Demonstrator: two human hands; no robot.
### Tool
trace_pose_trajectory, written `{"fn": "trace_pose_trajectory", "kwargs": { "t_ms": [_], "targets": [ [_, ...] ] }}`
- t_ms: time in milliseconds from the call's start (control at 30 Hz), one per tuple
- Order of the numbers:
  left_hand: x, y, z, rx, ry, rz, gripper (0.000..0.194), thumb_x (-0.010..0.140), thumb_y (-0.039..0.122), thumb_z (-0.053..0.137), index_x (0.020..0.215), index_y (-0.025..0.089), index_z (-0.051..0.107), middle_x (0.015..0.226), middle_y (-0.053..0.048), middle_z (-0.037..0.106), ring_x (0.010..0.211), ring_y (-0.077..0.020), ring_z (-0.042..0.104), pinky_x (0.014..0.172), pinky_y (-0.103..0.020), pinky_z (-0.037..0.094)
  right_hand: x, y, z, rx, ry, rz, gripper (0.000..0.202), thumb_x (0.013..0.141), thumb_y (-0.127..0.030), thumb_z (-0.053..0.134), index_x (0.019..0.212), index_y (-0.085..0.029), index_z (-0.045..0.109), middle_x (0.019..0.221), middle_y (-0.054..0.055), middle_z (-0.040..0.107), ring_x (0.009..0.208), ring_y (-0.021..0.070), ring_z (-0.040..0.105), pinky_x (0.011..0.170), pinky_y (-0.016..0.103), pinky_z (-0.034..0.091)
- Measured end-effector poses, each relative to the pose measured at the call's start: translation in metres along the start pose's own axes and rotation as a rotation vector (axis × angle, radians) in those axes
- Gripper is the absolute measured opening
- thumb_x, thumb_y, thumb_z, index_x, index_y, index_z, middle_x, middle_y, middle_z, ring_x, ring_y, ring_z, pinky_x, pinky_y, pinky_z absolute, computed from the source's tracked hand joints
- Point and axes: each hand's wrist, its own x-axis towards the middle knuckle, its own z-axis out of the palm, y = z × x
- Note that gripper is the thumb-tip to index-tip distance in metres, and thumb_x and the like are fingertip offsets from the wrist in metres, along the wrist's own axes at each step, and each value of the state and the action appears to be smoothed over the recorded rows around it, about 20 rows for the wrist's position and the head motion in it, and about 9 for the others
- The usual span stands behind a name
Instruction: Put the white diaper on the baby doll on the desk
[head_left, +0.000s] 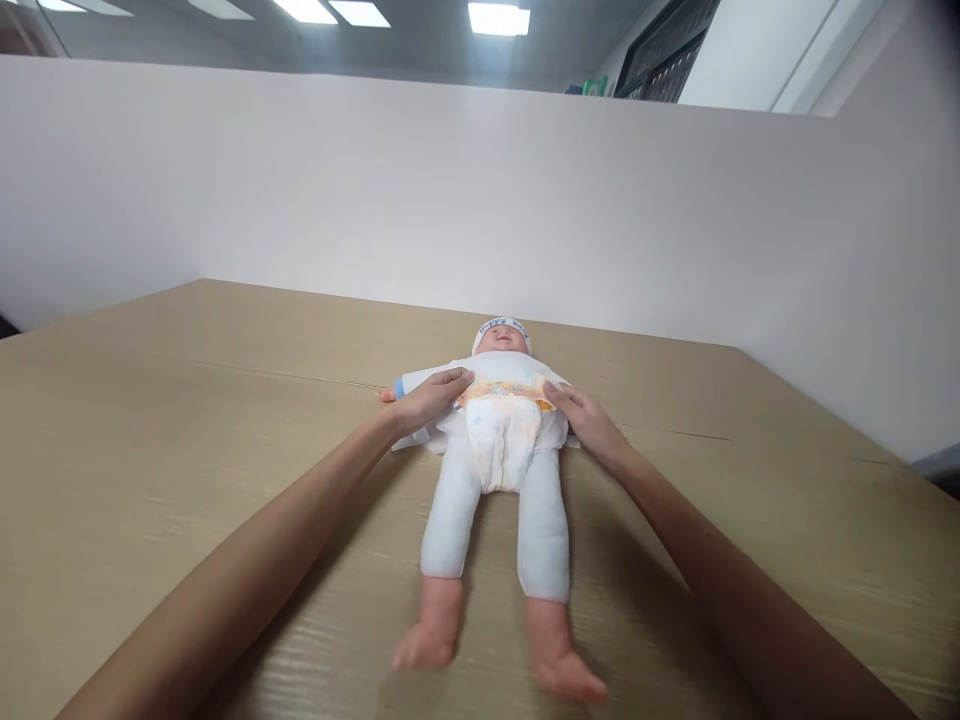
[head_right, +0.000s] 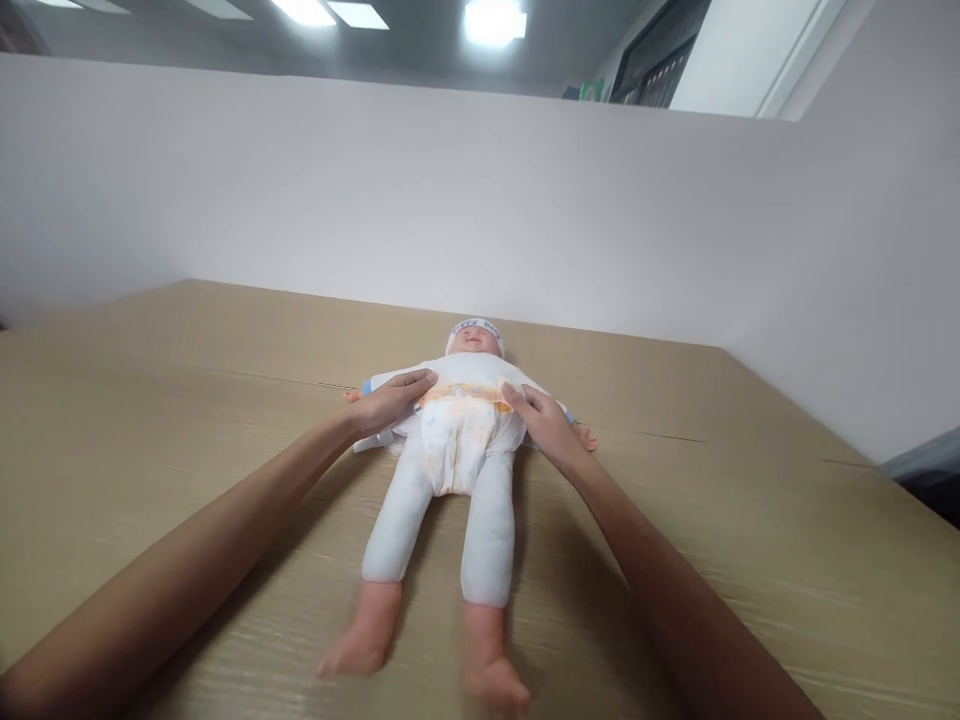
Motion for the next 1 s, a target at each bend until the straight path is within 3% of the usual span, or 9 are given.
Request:
{"fn": "trace_pose_trajectory", "kwargs": {
  "t_ms": [167,333,433,533,600,700,833,1000],
  "targets": [
    [-0.030,0.008,0.013,0.082,0.009,-0.006,0.056,0.091,0.076,0.066,0.086,0.022,0.052,0.084,0.001,0.054,0.075,-0.0146,0.050,0.072,-0.027,0.044,-0.021,-0.002,0.003,-0.098,0.002,-0.019,0.063,0.096,-0.083,0.054,0.079,-0.023,0.063,0.078,0.001,0.070,0.076,0.0206,0.064,0.069,0.031,0.052],
    [-0.051,0.023,0.020,0.522,0.186,-0.014,0.044,0.104,0.062,0.046,0.084,0.023,0.052,0.078,0.000,0.056,0.071,-0.0177,0.051,0.069,-0.031,0.044,-0.052,0.002,0.002,-0.221,0.142,-0.043,0.046,0.104,-0.066,0.052,0.098,-0.024,0.069,0.095,0.005,0.078,0.086,0.0241,0.071,0.081,0.035,0.054],
    [-0.056,0.040,0.030,0.699,0.325,0.033,0.026,0.105,0.041,0.046,0.096,0.022,0.059,0.103,-0.008,0.069,0.102,-0.0280,0.061,0.092,-0.041,0.048,-0.075,0.008,-0.004,-0.324,0.232,-0.084,0.035,0.103,-0.055,0.055,0.104,-0.024,0.070,0.103,0.009,0.078,0.092,0.0276,0.071,0.089,0.041,0.053],
    [-0.059,0.059,0.055,0.973,0.411,0.199,0.027,0.106,0.027,0.040,0.117,0.019,0.063,0.134,-0.015,0.068,0.130,-0.0351,0.053,0.112,-0.053,0.040,-0.092,0.018,-0.010,-0.403,0.252,-0.126,0.029,0.100,-0.049,0.058,0.105,-0.023,0.071,0.105,0.011,0.077,0.098,0.0304,0.069,0.096,0.045,0.050],
    [-0.058,0.069,0.077,1.153,0.353,0.356,0.033,0.109,0.030,0.039,0.126,0.019,0.065,0.139,-0.015,0.067,0.132,-0.0346,0.054,0.113,-0.053,0.041,-0.096,0.025,-0.012,-0.436,0.246,-0.130,0.027,0.098,-0.048,0.061,0.103,-0.024,0.071,0.104,0.011,0.076,0.102,0.0319,0.067,0.098,0.047,0.048],
    [-0.048,0.072,0.108,1.238,0.160,0.490,0.034,0.111,0.041,0.044,0.122,0.021,0.069,0.135,-0.011,0.070,0.130,-0.0314,0.057,0.110,-0.048,0.045,-0.094,0.033,-0.013,-0.462,0.226,-0.103,0.025,0.095,-0.049,0.063,0.095,-0.025,0.071,0.097,0.010,0.073,0.103,0.0316,0.065,0.099,0.047,0.046],
    [-0.031,0.062,0.127,1.323,0.061,0.435,0.036,0.104,0.051,0.057,0.112,0.022,0.078,0.126,-0.010,0.073,0.124,-0.0332,0.058,0.106,-0.051,0.046,-0.089,0.039,-0.017,-0.453,0.213,0.007,0.030,0.093,-0.055,0.068,0.095,-0.024,0.069,0.083,0.005,0.069,0.087,0.0266,0.064,0.083,0.039,0.047],
    [-0.022,0.057,0.127,1.379,0.066,0.360,0.037,0.094,0.049,0.065,0.118,0.026,0.083,0.131,-0.010,0.070,0.125,-0.0367,0.056,0.110,-0.056,0.042,-0.087,0.043,-0.021,-0.414,0.196,0.172,0.041,0.083,-0.064,0.076,0.088,-0.024,0.064,0.076,0.000,0.067,0.074,0.0219,0.062,0.070,0.033,0.041]
  ]
}}
